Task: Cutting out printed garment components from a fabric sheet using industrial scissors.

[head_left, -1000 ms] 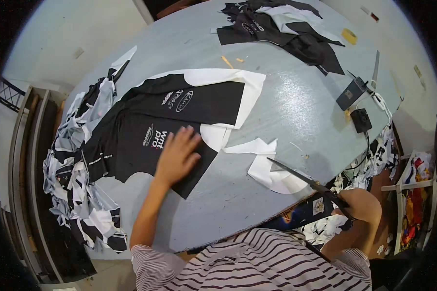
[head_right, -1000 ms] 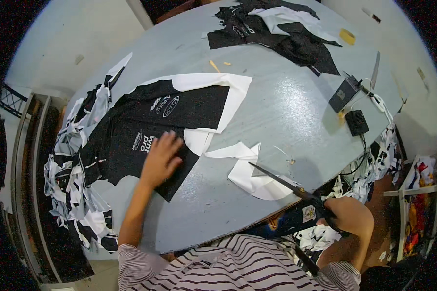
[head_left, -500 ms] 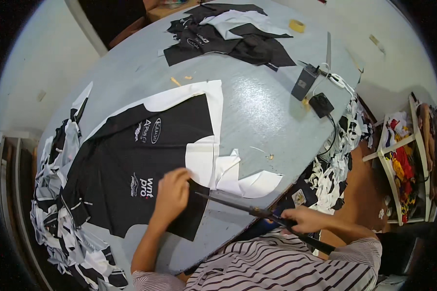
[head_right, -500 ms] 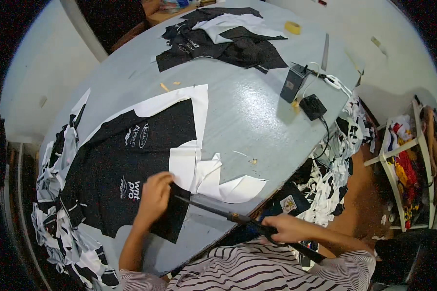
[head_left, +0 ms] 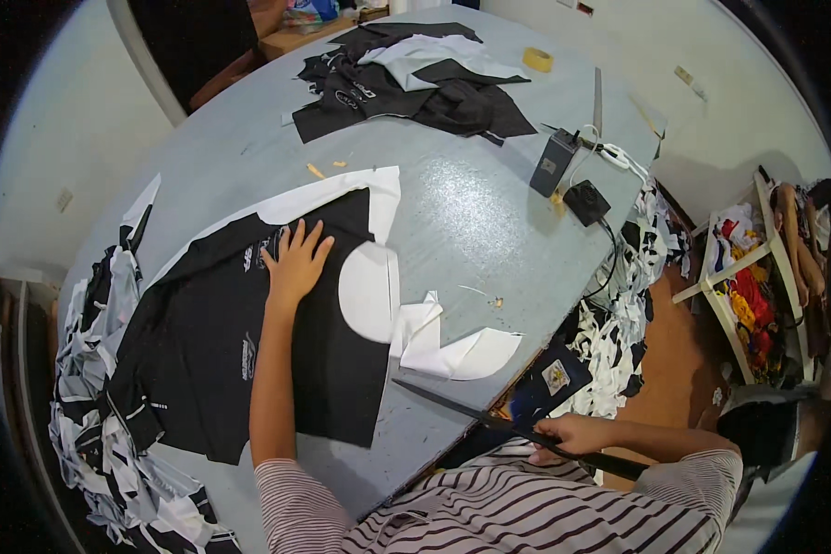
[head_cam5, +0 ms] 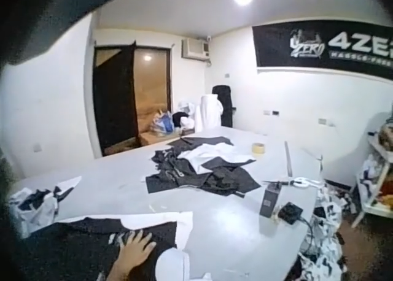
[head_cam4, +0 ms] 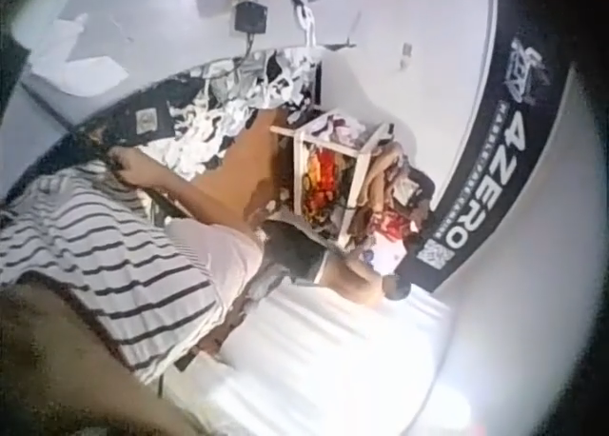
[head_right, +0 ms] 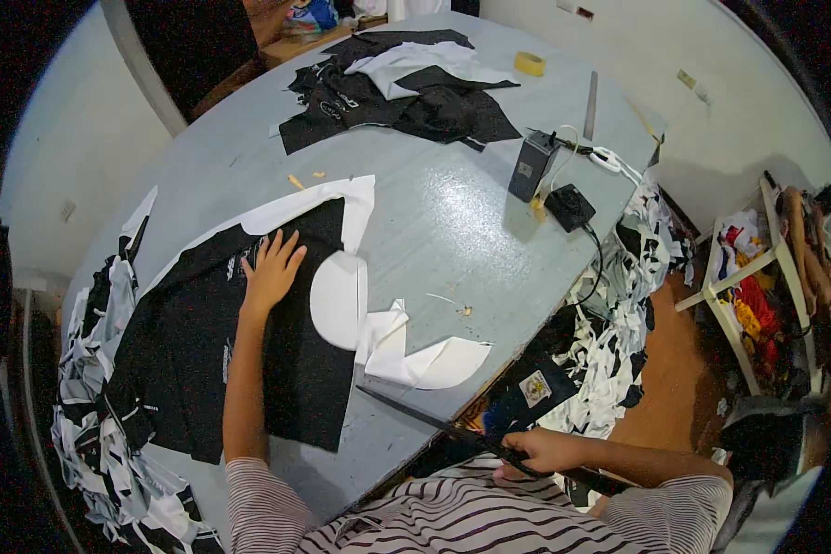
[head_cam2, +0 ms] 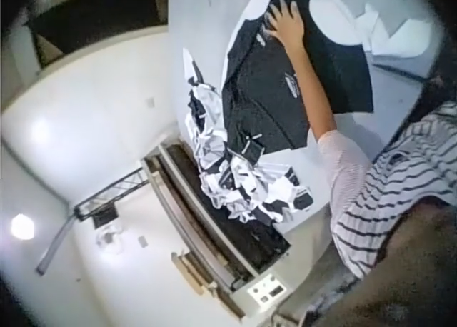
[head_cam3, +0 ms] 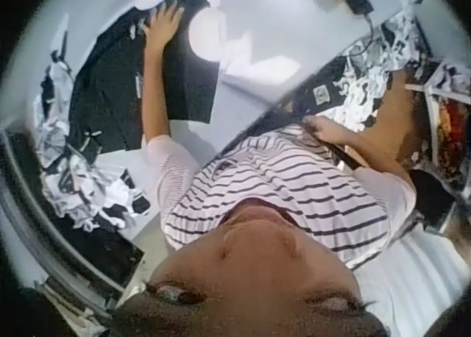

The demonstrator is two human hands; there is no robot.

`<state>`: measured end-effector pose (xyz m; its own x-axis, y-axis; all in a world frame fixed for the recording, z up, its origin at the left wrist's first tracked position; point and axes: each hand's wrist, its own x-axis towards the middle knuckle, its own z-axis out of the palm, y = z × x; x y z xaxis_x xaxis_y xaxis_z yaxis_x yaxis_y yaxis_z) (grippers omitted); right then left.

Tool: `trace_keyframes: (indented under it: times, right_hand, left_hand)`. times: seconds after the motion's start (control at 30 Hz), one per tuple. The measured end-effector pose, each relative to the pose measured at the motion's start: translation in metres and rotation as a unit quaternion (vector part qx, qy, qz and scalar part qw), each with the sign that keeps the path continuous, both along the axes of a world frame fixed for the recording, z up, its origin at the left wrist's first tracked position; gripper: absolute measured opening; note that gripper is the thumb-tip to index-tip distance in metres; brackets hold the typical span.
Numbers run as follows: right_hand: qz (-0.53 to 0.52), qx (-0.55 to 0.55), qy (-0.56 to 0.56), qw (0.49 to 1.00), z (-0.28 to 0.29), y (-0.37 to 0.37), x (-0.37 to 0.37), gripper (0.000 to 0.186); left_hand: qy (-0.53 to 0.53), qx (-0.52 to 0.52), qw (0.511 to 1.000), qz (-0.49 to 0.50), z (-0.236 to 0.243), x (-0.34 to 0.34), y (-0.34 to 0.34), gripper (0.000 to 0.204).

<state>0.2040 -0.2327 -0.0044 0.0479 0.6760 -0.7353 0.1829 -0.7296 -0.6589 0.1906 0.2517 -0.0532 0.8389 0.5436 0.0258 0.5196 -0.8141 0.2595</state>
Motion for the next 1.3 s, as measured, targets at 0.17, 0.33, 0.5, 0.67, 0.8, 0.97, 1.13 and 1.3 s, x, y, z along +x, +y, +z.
trace_keyframes:
  times: [0.17, 0.33, 0.5, 0.67, 0.8, 0.97, 1.13, 1.3]
  right_hand:
    - [0.027, -0.064, 0.002, 0.998, 0.014, 0.014, 0.004, 0.054]
    - [0.001, -0.037, 0.049, 0.998, 0.019, 0.013, -0.004, 0.050]
    - [0.030, 0.013, 0.042, 0.999, 0.003, 0.003, 0.005, 0.051]
    - [-0.022, -0.023, 0.105, 0.994, 0.017, 0.026, 0.016, 0.052]
    - [-0.086, 0.003, 0.164, 0.983, 0.015, 0.036, 0.020, 0.052]
    - [-0.058, -0.062, 0.039, 0.996, 0.037, 0.053, 0.030, 0.052]
    - [-0.135, -0.067, 0.013, 0.988, 0.056, 0.029, 0.043, 0.053]
    - [0.080, -0.081, -0.188, 0.976, 0.075, 0.012, 0.049, 0.055]
  left_hand:
    - [-0.025, -0.019, 0.999, 0.017, -0.002, 0.004, 0.005, 0.056]
    - [-0.109, 0.039, 0.987, -0.115, -0.001, -0.054, -0.045, 0.057]
    - [-0.064, 0.074, 0.979, -0.176, -0.004, -0.121, -0.089, 0.073]
    - [-0.041, 0.041, 0.980, -0.188, -0.001, -0.143, -0.105, 0.081]
    - [-0.048, 0.050, 0.978, -0.199, -0.003, -0.151, -0.106, 0.082]
    - [-0.051, 0.032, 0.978, -0.200, -0.004, -0.161, -0.104, 0.084]
    - [-0.056, 0.003, 0.979, -0.197, 0.005, -0.170, -0.108, 0.083]
    - [-0.072, -0.074, 0.989, -0.102, 0.009, -0.166, -0.122, 0.079]
